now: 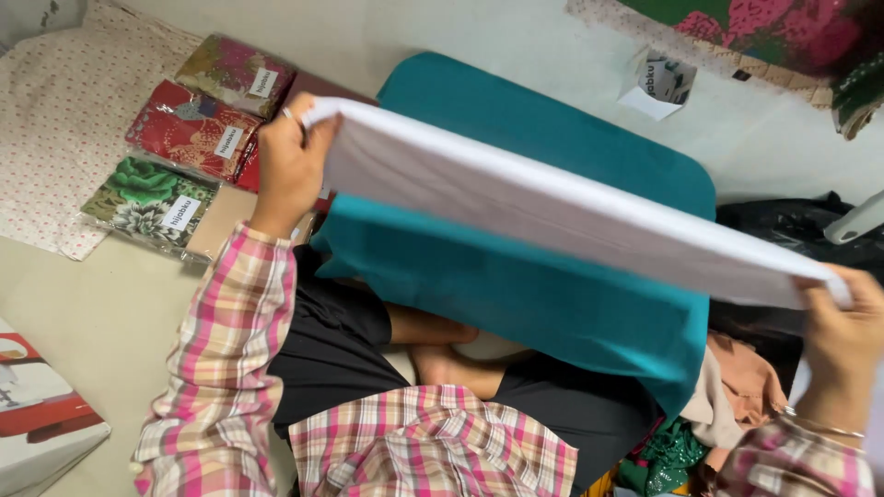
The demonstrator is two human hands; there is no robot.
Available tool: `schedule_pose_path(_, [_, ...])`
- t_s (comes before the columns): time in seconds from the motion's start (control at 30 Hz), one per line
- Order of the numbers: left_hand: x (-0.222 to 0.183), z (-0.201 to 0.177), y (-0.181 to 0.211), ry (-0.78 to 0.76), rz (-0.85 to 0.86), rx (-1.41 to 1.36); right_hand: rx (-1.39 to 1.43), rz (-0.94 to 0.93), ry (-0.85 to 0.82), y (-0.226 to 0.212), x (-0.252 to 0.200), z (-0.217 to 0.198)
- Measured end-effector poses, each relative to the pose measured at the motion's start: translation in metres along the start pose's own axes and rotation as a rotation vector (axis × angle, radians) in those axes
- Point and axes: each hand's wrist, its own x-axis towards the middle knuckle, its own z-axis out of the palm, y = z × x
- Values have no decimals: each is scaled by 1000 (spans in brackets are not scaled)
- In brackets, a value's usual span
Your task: Cleaning a textile item with a lint roller, folding it, and placing it into a plastic packaging bag.
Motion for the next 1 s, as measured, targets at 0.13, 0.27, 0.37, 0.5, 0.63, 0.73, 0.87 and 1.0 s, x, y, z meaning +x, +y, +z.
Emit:
schedule_pose_path(0.13, [29, 5, 15, 94, -42, 13, 263, 371, 191, 22, 21, -3])
schedule_pose_path(0.27, [44, 55, -69, 51, -72, 138, 231, 477, 171, 13, 42, 45])
schedule_pose_path(0.37, [46, 102, -112, 76, -145, 462, -394, 61, 98, 121, 70, 98])
schedule_pose_path(0.5, [18, 136, -46, -69, -39, 459, -405, -135, 169, 21, 68, 184])
schedule_pose_path(0.63, [-7, 169, -29, -425, 48, 493, -66, -73, -174, -146, 40, 285])
schedule_pose_path(0.73, [-12, 160, -25, -587, -42, 622, -131, -326, -331, -201, 18, 348])
schedule_pose_path(0.87, [-13, 149, -34, -634, -175, 704, -296, -321, -553, -233, 15, 334])
schedule_pose_path(1.0, [-12, 142, -47, -635, -172, 681, -356, -143, -452, -149, 21, 294])
